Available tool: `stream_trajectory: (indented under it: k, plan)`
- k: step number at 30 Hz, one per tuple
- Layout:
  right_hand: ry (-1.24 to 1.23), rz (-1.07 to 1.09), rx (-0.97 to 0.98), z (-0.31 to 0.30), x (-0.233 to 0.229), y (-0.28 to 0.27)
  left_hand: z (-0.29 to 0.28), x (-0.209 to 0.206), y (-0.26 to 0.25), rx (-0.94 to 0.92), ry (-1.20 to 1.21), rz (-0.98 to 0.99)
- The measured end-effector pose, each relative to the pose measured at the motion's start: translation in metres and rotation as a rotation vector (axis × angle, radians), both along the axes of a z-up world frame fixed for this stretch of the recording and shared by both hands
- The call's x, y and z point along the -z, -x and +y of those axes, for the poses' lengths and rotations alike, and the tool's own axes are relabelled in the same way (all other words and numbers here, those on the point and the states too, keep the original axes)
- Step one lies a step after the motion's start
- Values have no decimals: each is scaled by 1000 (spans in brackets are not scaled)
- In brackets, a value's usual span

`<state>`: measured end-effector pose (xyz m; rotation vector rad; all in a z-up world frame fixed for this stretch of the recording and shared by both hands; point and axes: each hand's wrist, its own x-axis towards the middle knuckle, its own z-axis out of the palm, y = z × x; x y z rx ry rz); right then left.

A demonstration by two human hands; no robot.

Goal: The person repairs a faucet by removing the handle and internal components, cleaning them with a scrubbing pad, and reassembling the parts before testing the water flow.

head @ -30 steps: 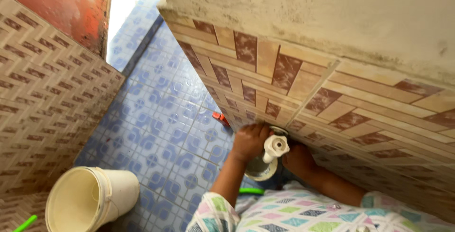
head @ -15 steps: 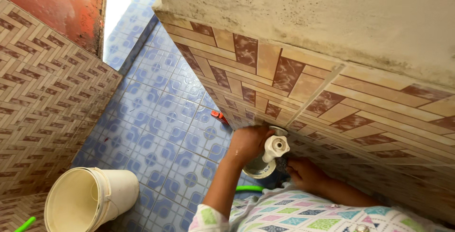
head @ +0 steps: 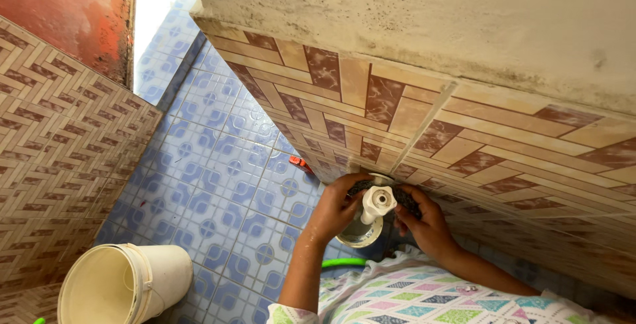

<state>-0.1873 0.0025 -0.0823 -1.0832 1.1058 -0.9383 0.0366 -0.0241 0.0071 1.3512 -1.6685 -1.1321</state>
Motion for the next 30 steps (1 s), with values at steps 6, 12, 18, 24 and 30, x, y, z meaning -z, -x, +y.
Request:
stream_trajectory:
  k: [6, 12, 18, 24, 30]
  plan:
    - [63, 44, -14, 6, 20, -5, 1, -1, 8, 26, 334, -28]
    - [74, 19, 117, -12, 26, -8, 5, 9, 9, 2, 324, -246]
    - [427, 428, 230, 12, 30, -24, -4, 29, 1, -10, 673, -498]
    - [167, 228, 283, 44, 51, -42, -5, 51, -10, 59, 824, -558]
    - [171, -58, 340, -4, 36, -20, 29, 80, -4, -92, 706, -503]
